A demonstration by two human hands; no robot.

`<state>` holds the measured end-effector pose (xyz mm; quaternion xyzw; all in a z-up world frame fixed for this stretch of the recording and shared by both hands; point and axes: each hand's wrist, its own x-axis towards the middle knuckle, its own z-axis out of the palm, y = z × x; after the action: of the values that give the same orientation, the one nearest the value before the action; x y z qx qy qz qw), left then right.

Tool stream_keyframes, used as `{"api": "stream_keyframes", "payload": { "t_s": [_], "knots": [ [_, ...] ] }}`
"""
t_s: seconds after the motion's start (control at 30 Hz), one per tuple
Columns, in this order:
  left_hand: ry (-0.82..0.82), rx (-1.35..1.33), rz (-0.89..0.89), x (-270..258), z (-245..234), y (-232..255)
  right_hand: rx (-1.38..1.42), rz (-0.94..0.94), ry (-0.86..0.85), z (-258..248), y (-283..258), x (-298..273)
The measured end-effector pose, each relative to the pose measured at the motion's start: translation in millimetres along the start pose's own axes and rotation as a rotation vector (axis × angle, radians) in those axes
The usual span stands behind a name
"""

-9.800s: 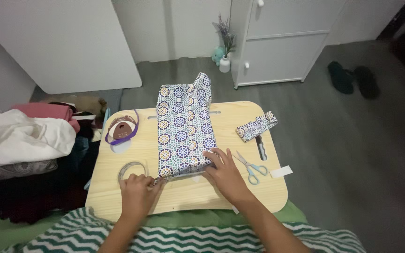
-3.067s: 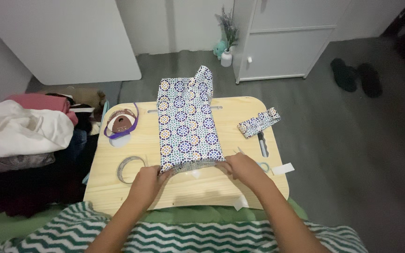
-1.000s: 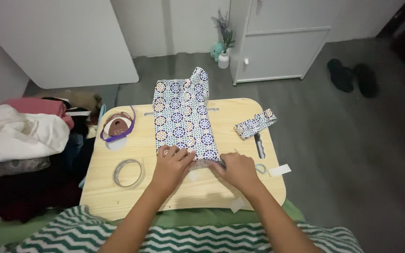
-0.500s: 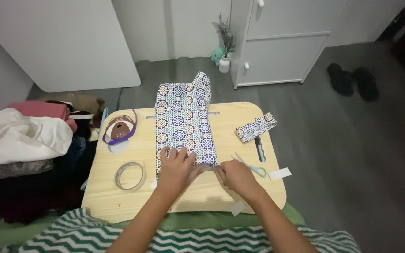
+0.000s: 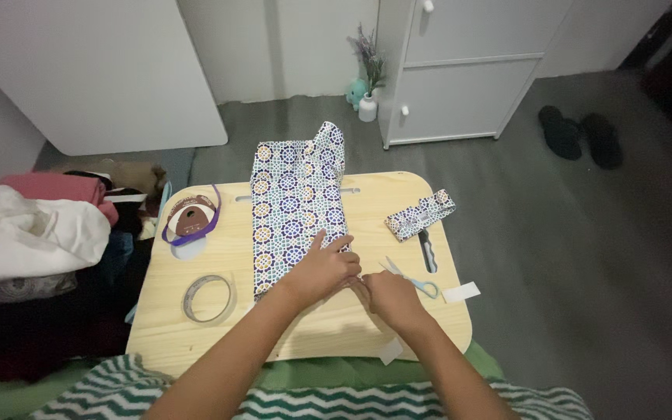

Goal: The person wraps a rectangular item with patterned wrapping paper on a small wooden table. They fold the paper edges, secure them with clear tape, and trim excess paper with scissors. The wrapped item is then flipped and smoothed.

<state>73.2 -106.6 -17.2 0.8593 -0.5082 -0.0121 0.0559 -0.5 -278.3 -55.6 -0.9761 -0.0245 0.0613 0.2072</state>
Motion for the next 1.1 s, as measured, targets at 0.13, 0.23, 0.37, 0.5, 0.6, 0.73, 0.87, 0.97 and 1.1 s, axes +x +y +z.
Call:
{"api": "stream_keyframes", "payload": {
  "t_s": [0.13,0.23,0.37,0.5,0.6,0.73,0.87,0.97,1.1],
  "knots": [
    [-0.021,-0.059,-0.002,7,-15,4,0.014,0.032,-0.002,3,3,0],
    [-0.031,0.042,0.019,19,-19,11,0.014,0.137,-0.068,3,1,-2],
    [-0.058,0.169,0.152,27,-15,13,0.075,0.155,-0.052,1,-4,-2],
    [-0.034,0.13,0.183,31,-6,9,0.08,0.12,0.009,-8,-10,-6],
    [-0.02,0.096,0.152,31,1,7,0.147,0.156,-0.085,-20,-12,-17],
    [-0.029,-0.172,0.067,26,4,-1,0.227,0.111,-0.259,-36,-6,-26],
    [0.0,-0.38,0.065,20,3,-7,0.359,0.038,-0.267,-38,-5,-26],
    [-0.007,-0.489,0.039,17,-7,-9,0.317,0.019,-0.229,-38,-9,-26],
    [0.087,-0.362,-0.029,-8,-25,-24,0.312,0.088,-0.282,-39,-13,-26]
  ]
}}
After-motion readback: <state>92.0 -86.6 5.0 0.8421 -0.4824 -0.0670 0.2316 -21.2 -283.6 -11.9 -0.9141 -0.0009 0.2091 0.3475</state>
